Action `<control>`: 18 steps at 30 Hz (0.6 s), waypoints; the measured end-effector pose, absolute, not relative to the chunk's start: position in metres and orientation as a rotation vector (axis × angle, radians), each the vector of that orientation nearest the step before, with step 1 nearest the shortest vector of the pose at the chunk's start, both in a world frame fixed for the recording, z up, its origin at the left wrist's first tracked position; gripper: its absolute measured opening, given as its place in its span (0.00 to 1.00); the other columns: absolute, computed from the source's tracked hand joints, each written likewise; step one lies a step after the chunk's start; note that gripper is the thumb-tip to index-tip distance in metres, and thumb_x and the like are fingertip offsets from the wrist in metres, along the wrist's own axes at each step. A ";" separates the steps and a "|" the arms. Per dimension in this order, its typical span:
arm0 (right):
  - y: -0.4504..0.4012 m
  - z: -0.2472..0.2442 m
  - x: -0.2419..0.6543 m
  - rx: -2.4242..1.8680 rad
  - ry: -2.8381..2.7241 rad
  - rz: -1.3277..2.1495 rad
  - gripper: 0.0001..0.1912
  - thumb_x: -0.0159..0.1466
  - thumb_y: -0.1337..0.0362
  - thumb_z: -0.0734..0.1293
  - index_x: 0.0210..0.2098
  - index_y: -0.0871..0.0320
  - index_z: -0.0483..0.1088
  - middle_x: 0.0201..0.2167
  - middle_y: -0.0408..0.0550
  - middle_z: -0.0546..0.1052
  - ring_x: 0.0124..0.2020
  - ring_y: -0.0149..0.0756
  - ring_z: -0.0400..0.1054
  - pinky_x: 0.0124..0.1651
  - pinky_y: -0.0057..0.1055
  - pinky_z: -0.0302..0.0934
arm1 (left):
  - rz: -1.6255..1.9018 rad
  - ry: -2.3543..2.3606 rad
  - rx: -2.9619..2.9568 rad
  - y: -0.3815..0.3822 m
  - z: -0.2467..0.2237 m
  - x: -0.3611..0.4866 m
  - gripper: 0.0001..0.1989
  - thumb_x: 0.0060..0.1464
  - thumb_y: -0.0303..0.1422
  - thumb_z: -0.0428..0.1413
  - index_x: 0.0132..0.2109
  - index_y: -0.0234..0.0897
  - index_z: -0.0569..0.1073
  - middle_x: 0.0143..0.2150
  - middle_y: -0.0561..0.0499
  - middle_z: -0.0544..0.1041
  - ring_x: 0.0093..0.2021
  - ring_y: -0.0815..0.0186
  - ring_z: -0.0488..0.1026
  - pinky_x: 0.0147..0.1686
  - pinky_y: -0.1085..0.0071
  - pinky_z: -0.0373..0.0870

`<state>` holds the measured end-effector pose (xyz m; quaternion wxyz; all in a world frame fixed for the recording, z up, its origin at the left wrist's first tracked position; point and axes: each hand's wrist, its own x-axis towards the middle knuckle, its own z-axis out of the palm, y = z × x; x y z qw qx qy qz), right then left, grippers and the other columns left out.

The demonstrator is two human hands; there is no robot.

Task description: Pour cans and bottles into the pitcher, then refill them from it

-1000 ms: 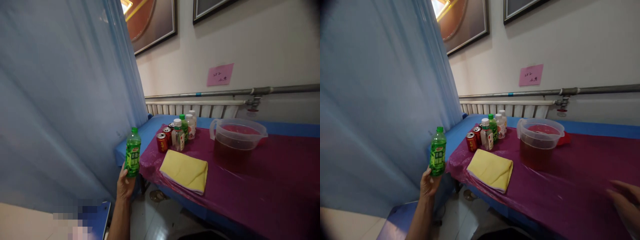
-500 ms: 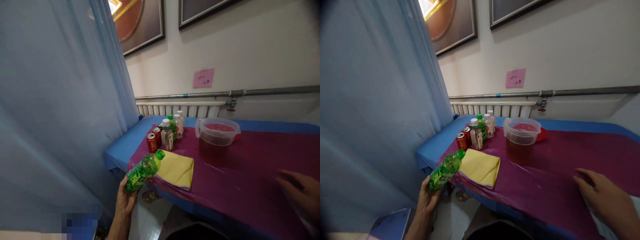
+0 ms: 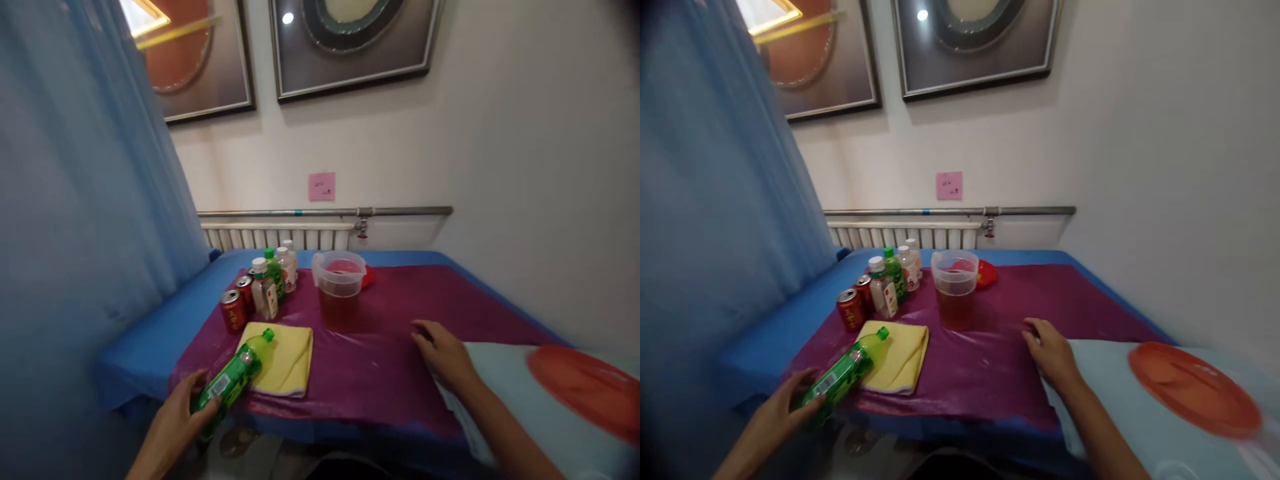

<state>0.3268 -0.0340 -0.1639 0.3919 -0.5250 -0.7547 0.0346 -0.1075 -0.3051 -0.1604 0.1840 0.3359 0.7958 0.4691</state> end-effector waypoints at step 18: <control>-0.034 -0.165 0.326 -1.398 -1.995 0.001 0.14 0.59 0.59 0.60 0.38 0.54 0.76 0.39 0.53 0.81 0.40 0.45 0.77 0.43 0.37 0.69 | 1.062 2.537 1.070 -0.286 -0.132 -0.111 0.27 0.28 0.42 0.67 0.40 0.39 0.75 0.32 0.47 0.78 0.35 0.49 0.76 0.36 0.61 0.67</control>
